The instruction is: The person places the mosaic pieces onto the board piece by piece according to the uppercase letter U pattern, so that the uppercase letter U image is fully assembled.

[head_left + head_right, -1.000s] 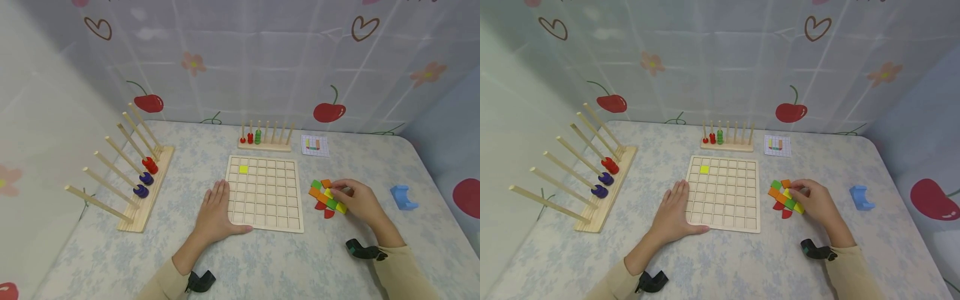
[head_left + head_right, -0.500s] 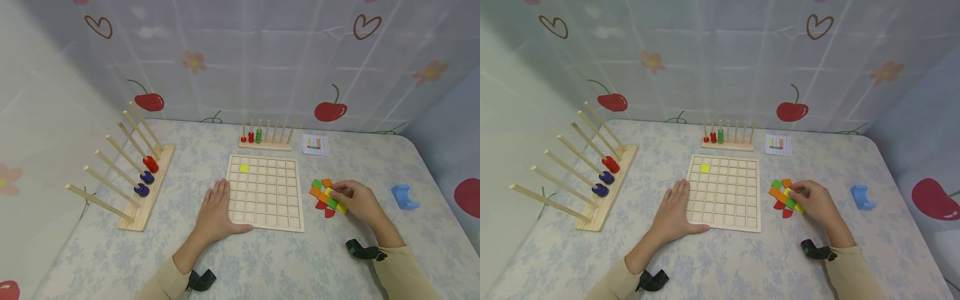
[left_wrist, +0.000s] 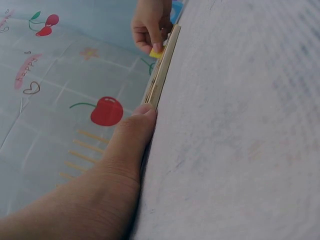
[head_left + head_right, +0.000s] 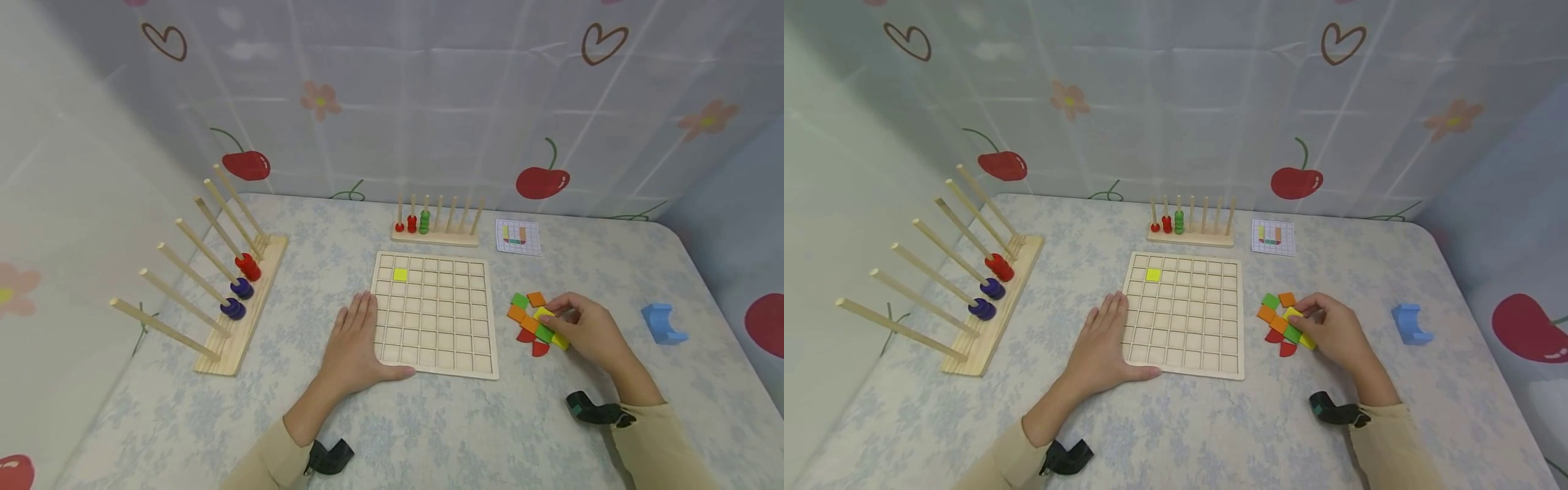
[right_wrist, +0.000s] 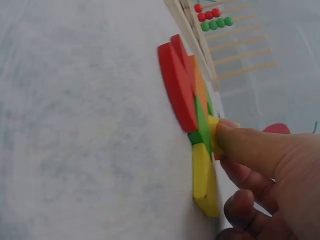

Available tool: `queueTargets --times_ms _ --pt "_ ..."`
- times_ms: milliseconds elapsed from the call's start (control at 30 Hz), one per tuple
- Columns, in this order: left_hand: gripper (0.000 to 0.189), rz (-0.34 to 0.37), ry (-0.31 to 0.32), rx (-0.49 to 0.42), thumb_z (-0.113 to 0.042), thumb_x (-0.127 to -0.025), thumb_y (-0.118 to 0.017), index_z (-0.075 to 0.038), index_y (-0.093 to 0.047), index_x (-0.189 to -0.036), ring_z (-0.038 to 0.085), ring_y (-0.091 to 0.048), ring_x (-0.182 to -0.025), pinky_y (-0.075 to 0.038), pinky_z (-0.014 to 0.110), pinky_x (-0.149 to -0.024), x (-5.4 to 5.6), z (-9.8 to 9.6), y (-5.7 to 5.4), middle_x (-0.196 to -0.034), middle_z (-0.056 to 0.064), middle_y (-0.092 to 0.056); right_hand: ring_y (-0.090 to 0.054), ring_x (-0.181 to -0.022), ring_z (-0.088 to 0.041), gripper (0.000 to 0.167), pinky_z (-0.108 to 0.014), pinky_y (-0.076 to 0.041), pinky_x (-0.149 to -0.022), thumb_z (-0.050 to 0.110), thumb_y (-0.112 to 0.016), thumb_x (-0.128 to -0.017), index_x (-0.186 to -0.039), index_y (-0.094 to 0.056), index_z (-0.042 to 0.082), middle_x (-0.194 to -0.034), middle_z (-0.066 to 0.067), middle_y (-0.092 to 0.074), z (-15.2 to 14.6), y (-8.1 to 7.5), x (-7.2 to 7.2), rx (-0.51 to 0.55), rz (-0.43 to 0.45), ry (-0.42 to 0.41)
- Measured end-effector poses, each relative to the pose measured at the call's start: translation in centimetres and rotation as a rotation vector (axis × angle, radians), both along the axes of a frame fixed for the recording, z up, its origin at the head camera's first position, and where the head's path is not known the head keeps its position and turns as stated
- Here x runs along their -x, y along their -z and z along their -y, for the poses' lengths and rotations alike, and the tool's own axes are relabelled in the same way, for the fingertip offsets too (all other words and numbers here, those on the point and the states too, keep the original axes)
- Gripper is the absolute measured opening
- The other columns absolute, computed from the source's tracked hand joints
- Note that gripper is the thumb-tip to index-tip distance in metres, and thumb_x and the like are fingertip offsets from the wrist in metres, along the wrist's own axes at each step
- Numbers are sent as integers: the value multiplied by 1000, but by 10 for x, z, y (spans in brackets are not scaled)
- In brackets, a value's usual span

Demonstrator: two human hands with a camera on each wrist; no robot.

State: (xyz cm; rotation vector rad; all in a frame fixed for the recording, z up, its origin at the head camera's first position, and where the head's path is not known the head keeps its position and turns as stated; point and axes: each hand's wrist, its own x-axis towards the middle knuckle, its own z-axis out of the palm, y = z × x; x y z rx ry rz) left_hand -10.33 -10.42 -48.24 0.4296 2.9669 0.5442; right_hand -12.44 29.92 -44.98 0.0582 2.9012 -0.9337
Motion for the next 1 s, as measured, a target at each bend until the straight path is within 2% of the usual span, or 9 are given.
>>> queueTargets --times_ms 200,333,467,667,1000 --pt "147 -11 -3 2 -94 -58 -59 -5 2 -159 24 3 -156 -4 47 -126 0 1 1 -168 11 2 -51 -65 -17 35 -25 -44 -52 38 -71 -92 -109 -63 8 -97 -11 -65 3 -6 6 69 -18 -17" --pt "147 -14 -2 5 -94 -58 -59 -5 2 -159 24 3 -156 -5 47 -126 0 1 2 -168 11 2 -51 -67 -18 30 -25 -46 -52 36 -70 -92 -106 -63 10 -93 -11 -64 15 -8 16 110 -40 -60" --pt "147 -16 -4 -5 -93 -58 -61 -5 2 -159 24 3 -156 -6 47 -126 0 1 2 -168 11 1 -50 -68 -18 24 -25 -45 -53 31 -70 -93 -105 -65 11 -94 -9 -65 36 -10 25 156 -59 -118" --pt "147 -19 -5 -13 -92 -58 -62 -5 1 -159 24 2 -156 -6 47 -126 1 0 1 -168 11 0 -50 -61 -17 19 -26 -43 -51 26 -71 -93 -105 -65 13 -102 -8 -66 73 -12 37 227 -27 -186" --pt "148 -22 -14 -21 -92 -57 -63 -5 0 -159 24 1 -157 -6 47 -126 1 1 2 -168 11 -1 -52 -75 -21 14 -31 -45 -67 25 -72 -92 -101 -67 15 -98 -4 -68 133 -16 62 269 -12 -265"
